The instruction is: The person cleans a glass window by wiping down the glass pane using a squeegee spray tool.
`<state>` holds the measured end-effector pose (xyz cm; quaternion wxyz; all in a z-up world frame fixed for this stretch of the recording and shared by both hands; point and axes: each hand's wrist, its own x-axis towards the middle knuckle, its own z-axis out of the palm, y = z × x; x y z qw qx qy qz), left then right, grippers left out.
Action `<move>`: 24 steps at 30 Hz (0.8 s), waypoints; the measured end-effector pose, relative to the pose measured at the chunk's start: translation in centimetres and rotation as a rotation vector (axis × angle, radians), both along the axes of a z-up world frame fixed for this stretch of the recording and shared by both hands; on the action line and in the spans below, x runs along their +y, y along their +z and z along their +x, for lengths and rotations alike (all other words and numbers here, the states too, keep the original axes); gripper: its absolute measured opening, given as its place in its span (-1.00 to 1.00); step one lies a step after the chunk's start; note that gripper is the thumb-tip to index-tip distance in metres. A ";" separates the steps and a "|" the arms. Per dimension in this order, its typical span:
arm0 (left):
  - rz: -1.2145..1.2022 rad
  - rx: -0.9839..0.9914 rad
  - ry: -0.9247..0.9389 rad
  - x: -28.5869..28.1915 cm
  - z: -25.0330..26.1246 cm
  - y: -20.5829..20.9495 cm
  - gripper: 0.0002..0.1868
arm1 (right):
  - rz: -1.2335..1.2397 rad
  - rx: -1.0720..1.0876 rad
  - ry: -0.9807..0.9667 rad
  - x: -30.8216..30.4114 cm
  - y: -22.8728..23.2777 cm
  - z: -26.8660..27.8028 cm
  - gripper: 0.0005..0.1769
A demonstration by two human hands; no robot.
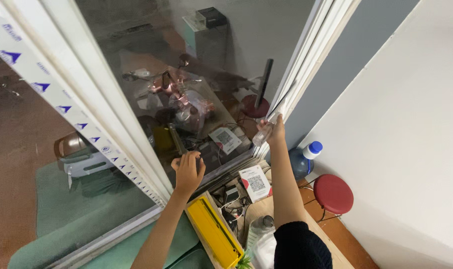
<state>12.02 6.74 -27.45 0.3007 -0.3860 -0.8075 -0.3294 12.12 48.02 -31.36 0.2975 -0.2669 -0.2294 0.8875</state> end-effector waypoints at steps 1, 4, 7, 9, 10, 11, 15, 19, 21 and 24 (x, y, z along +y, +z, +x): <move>0.000 0.003 -0.003 0.5 -0.1 0.1 -0.76 | 0.041 -0.139 0.003 0.6 0.2 -0.2 -0.56; -0.048 -0.017 -0.037 1.6 -0.2 0.4 -0.75 | 0.101 -0.169 0.114 2.6 0.5 -0.5 -0.32; 0.007 -0.003 -0.055 2.3 0.3 0.3 -0.74 | 0.123 -0.159 0.108 3.9 0.6 -0.7 -0.42; -0.004 0.006 -0.072 2.3 0.1 0.0 -0.74 | 0.185 -0.197 0.130 4.3 0.8 -1.2 -0.44; 0.000 0.012 -0.066 2.4 -0.2 -0.2 -0.74 | 0.247 -0.235 0.152 4.4 1.1 -1.7 -0.46; -0.018 -0.009 -0.068 2.2 -0.3 -0.5 -0.75 | 0.248 -0.230 0.157 4.3 1.2 -2.3 -0.46; -0.043 -0.030 -0.019 0.6 -1.2 -1.3 -0.79 | 0.297 -0.351 0.149 1.2 0.3 -4.5 -0.24; 0.005 -0.073 0.032 -2.3 -1.2 -0.5 -0.75 | 0.432 -0.488 -0.008 -7.2 -1.6 -5.4 -0.41; 0.037 -0.038 0.073 -3.8 -1.6 0.1 -0.71 | 0.568 -0.450 -0.014 -13.4 -2.4 -5.1 -0.49; 0.087 -0.058 0.095 -5.8 -1.3 0.6 -0.70 | 0.684 -0.530 0.039 -22.7 -2.8 -4.3 -0.57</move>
